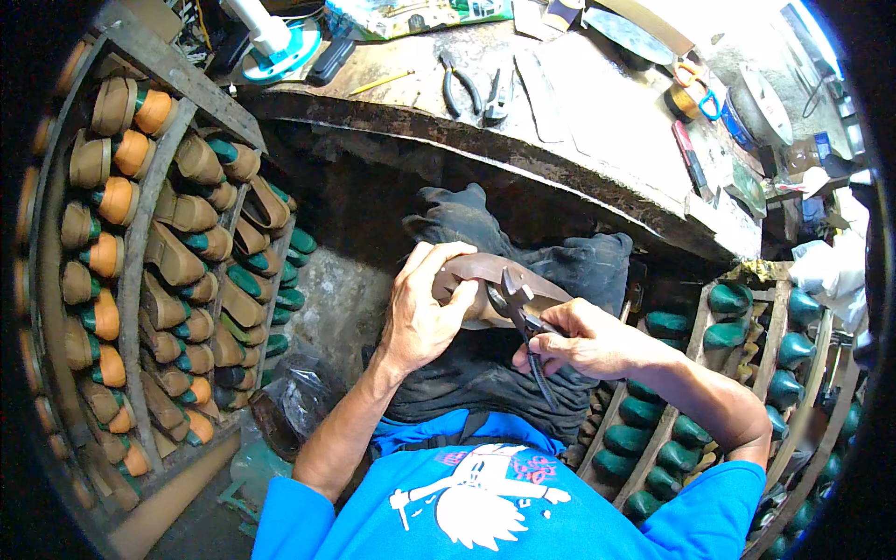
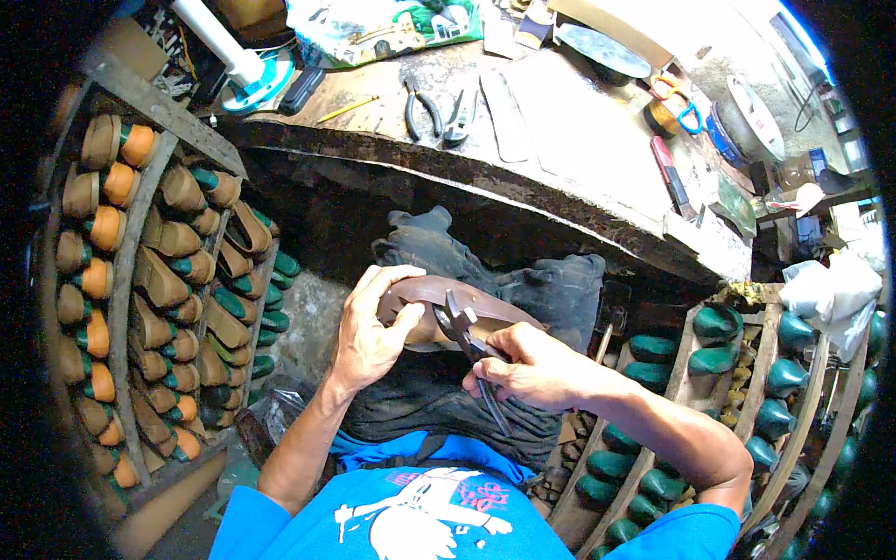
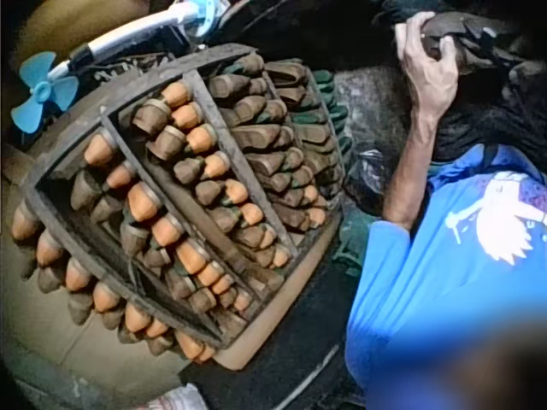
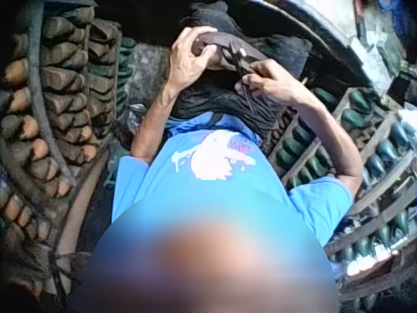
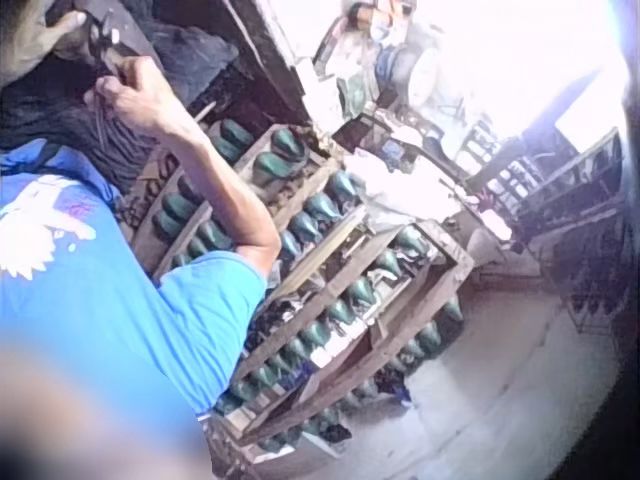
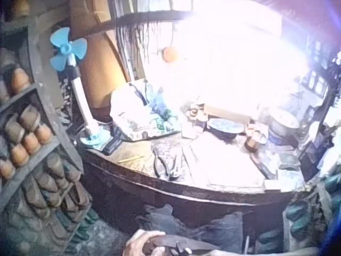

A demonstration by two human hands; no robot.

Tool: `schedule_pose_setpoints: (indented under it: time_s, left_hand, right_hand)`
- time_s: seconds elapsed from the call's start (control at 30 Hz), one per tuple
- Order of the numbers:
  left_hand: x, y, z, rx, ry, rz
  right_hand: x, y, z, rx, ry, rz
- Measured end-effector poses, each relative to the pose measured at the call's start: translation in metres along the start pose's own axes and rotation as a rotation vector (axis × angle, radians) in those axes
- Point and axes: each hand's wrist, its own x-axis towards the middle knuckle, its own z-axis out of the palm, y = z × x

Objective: The person uses a hammer and pliers to adjust and secure parts of a brown shoe mounted on a green shoe last. They repeatedly tap the shoe's upper and sole edges, reposition the shoe, and use pliers to pull or align components.

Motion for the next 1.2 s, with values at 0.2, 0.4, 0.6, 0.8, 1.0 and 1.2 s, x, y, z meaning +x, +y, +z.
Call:
schedule_pose_setpoints:
  time_s: [0.2, 0.4, 0.6, 0.8, 1.0, 1.2]
  left_hand:
    - [-0.008, 0.01, 0.004, -0.056, 0.017, -0.065]
    - [-0.021, 0.005, 0.014, -0.05, 0.089, -0.035]
    - [-0.028, 0.001, 0.014, -0.134, 0.105, -0.055]
    - [-0.023, 0.005, 0.002, -0.062, 0.042, 0.009]
    - [-0.022, 0.004, 0.003, -0.007, 0.024, 0.01]
    - [-0.048, 0.007, 0.015, -0.029, 0.149, -0.112]
  right_hand:
    - [-0.013, -0.026, 0.013, -0.303, 0.149, 0.038]
    - [0.02, 0.054, 0.09, -0.46, 0.625, -0.342]
    - [0.039, 0.097, 0.105, -0.449, 0.692, -0.544]
    - [0.043, 0.092, 0.106, -0.466, 0.678, -0.563]
    - [0.03, 0.067, 0.106, -0.334, 0.722, -0.38]
    - [0.004, 0.03, 0.098, -0.013, 0.379, -0.022]
